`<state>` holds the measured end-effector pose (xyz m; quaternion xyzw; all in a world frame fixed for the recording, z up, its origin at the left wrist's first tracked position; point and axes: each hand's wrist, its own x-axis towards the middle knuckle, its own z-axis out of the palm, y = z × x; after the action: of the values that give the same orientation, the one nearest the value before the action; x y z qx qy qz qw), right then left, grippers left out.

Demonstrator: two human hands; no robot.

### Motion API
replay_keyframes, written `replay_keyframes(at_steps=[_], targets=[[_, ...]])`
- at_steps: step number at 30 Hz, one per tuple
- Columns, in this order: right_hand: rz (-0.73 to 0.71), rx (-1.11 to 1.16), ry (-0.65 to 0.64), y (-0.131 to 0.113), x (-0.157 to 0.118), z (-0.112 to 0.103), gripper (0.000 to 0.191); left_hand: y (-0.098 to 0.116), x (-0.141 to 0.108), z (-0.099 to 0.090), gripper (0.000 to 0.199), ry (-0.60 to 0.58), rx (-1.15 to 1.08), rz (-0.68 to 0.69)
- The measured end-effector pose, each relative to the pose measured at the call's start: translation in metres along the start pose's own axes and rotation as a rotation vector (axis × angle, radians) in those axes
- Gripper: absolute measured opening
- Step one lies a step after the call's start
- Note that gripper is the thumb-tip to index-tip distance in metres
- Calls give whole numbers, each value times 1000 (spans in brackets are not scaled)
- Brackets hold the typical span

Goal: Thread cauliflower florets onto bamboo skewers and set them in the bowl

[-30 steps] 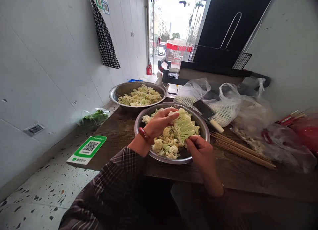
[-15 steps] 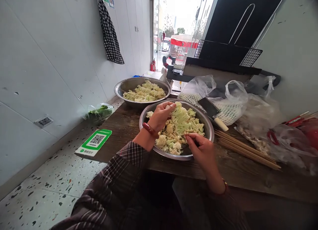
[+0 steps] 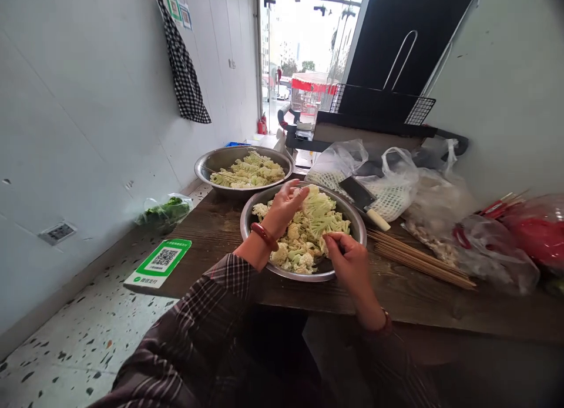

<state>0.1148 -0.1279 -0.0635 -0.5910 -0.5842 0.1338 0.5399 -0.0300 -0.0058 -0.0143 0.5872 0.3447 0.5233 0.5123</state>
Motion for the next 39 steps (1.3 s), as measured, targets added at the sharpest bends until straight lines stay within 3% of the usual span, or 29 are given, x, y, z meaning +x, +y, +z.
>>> replay_keyframes(at_steps=[3,5,7,11,18,23,26,29,34,39], targets=[[50,32,94,3,1,3,28,5,-4,6,86,37,287,244],[70,57,130,5,2,5,30,7,-10,13,103,-23,496,423],[72,66,134,6,3,6,30,6,-16,22,111,-81,659,512],[39,41,133,4,2,6,28,-2,-21,30,107,-63,792,505],[5,20,121,2,1,4,25,-9,-14,21,108,-26,747,509],[63,102,130,4,2,5,26,-4,-15,21,116,-37,674,535],[88,162,165,5,1,4,29,-2,-16,16,105,23,476,480],[75,190,192,4,0,3,30,-1,-14,8,81,91,212,284],[79,151,214,0,-2,3,28,-1,-14,3,70,-83,-143,-28],[74,150,222,-1,-2,2,28,3,-21,8,64,-156,-87,6]])
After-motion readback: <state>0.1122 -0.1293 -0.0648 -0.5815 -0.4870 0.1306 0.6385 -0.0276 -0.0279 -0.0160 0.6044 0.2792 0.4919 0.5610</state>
